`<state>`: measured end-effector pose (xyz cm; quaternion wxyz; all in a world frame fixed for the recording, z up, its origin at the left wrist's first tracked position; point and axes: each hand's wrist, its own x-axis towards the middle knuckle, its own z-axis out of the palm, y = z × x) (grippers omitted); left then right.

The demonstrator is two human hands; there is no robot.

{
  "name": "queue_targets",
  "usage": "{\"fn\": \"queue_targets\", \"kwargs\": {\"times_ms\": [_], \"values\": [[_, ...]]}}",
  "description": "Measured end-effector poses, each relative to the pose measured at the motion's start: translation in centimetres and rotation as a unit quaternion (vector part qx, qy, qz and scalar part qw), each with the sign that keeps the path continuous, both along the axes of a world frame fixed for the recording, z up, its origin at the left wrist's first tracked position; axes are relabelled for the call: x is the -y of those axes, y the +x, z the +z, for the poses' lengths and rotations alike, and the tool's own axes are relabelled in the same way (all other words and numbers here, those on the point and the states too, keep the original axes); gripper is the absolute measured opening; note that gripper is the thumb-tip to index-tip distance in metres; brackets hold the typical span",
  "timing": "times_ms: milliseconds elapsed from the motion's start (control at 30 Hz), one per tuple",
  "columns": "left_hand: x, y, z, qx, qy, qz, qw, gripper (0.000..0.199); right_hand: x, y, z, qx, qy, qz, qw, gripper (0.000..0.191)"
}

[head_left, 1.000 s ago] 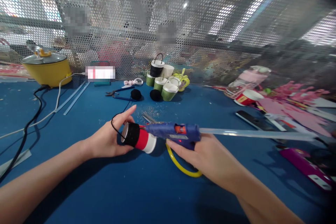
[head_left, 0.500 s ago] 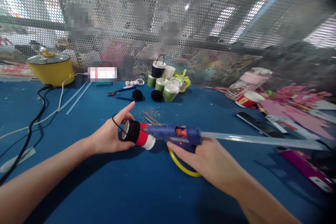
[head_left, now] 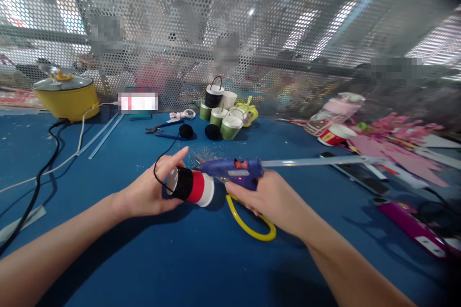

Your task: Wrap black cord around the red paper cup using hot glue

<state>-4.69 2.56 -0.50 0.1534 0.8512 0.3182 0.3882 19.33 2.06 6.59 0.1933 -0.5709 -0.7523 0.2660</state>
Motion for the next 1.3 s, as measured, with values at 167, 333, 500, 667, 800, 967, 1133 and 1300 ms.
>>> {"fn": "queue_targets", "kwargs": {"times_ms": [167, 333, 500, 667, 800, 967, 1133, 1300], "values": [[-0.2, 0.0, -0.1, 0.016, -0.084, 0.037, 0.996, 0.099, -3.1, 0.7, -0.9, -0.094, 0.001, -0.031, 0.995, 0.019], [-0.2, 0.3, 0.1, 0.056, -0.179, 0.071, 0.98, 0.1, -7.6, 1.1, -3.1, -0.007, 0.023, -0.079, 0.997, 0.029], [-0.1, 0.6, 0.5, 0.079, -0.215, 0.087, 0.97, 0.104, -10.2, 0.9, -4.6, 0.075, 0.056, -0.108, 0.99, 0.035], [0.0, 0.8, 0.7, 0.085, -0.252, 0.109, 0.958, 0.107, -8.3, -1.8, -2.9, 0.109, 0.151, -0.078, 0.979, 0.013], [0.1, 0.9, 0.7, 0.121, -0.276, 0.069, 0.951, 0.104, -4.4, -6.3, -0.5, 0.023, 0.171, 0.229, 0.958, 0.017], [0.2, 1.1, 0.7, 0.144, -0.263, -0.001, 0.954, 0.1, -3.0, -8.7, 0.5, 0.041, 0.122, 0.302, 0.945, 0.011], [0.1, 0.9, 0.1, 0.123, -0.28, 0.015, 0.952, 0.104, -4.1, -6.4, 0.3, -0.128, 0.031, 0.204, 0.97, 0.013], [0.3, 0.9, 0.0, 0.102, -0.288, 0.025, 0.952, 0.103, -4.1, -4.8, -0.6, -0.199, 0.018, 0.101, 0.975, 0.016]]}}
